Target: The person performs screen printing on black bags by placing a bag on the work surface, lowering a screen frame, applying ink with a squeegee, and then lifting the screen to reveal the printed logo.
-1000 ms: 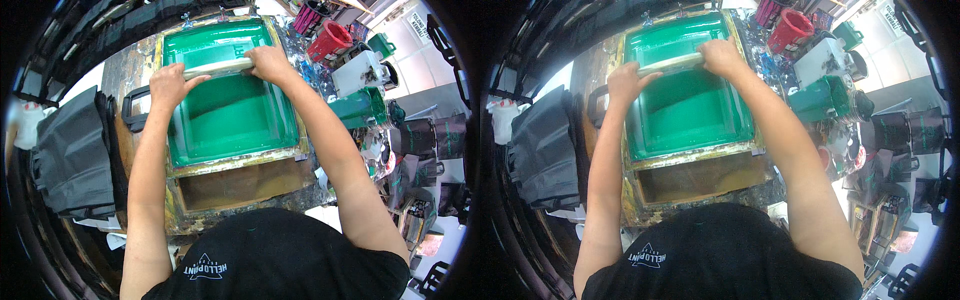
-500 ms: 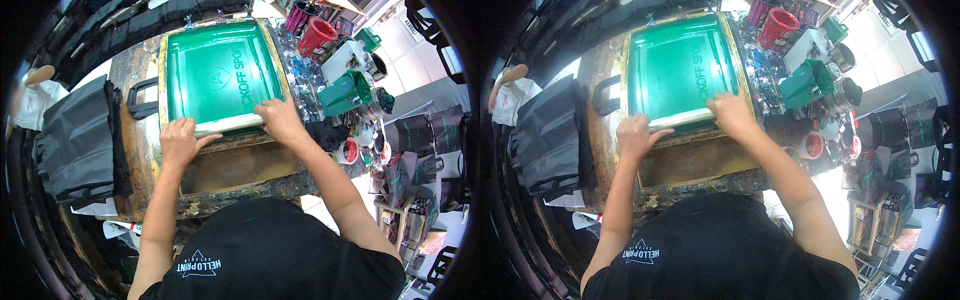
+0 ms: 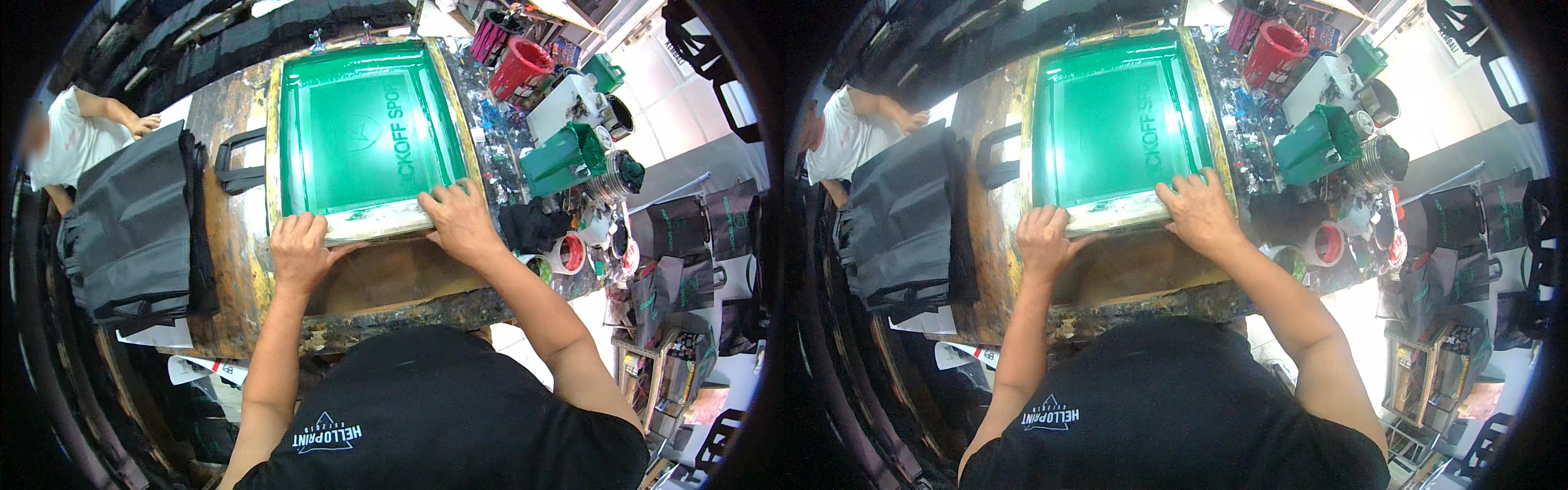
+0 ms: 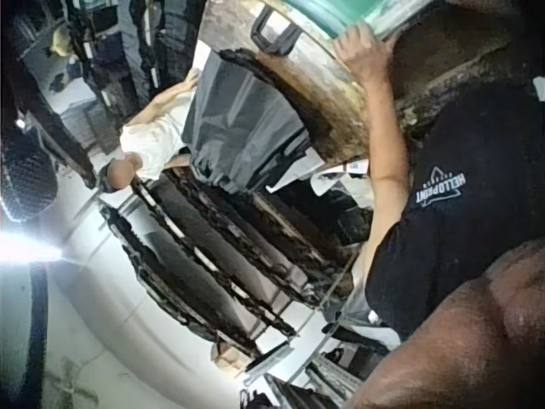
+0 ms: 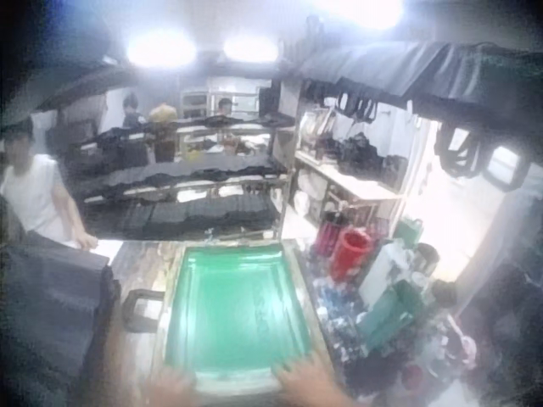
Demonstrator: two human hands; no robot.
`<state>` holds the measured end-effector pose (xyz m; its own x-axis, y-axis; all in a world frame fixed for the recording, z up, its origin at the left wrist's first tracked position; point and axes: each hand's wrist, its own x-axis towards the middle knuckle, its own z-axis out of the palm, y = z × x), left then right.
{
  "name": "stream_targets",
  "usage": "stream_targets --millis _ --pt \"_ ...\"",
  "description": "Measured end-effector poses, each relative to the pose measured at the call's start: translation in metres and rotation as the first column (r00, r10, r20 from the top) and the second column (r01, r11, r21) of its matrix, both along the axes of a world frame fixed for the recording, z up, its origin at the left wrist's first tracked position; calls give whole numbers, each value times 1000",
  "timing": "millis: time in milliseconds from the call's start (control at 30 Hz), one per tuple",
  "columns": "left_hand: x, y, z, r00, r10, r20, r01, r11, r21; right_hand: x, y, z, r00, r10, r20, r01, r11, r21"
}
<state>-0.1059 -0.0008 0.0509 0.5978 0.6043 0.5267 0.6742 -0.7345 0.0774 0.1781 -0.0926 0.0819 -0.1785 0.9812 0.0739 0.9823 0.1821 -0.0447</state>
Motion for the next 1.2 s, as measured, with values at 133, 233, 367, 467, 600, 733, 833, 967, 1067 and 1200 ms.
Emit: stream_targets --millis 133,233,367,467,600,733,833,967,1067,1200 --pt "-1 2 4 1000 -8 0 8 999 -40 -7 -1 3 999 -39 6 39 999 -10" --pt "-5 5 5 1000 -29 10 30 998 -60 -21 -3 10 1000 -4 1 3 988 157" --pt "-10 3 7 999 -8 52 17 985 -170 -36 1 -14 980 162 -119 -142 976 163" --pt "-37 0 -5 970 58 236 14 956 -292 -37 -2 -6 975 134 -177 -104 980 168" --pt "-81 -11 -38 912 409 -15 -376 822 -427 -48 -2 -6 981 45 -188 -4 976 217" --pt "-90 -6 -51 903 423 -71 -415 822 -391 -54 -2 -5 982 -9 -189 50 976 210" --pt "-93 -12 -55 905 421 61 -380 864 -330 -54 1 6 981 -14 -193 62 968 242" --pt "-99 -12 -59 833 449 325 -289 852 -436 -55 6 41 983 -10 -183 70 943 324" --pt "-88 -8 -41 542 470 697 122 776 -618 -52 17 81 987 0 -163 61 926 372" --pt "-36 20 50 392 266 881 162 922 -351 -41 55 129 995 32 -96 32 798 601"
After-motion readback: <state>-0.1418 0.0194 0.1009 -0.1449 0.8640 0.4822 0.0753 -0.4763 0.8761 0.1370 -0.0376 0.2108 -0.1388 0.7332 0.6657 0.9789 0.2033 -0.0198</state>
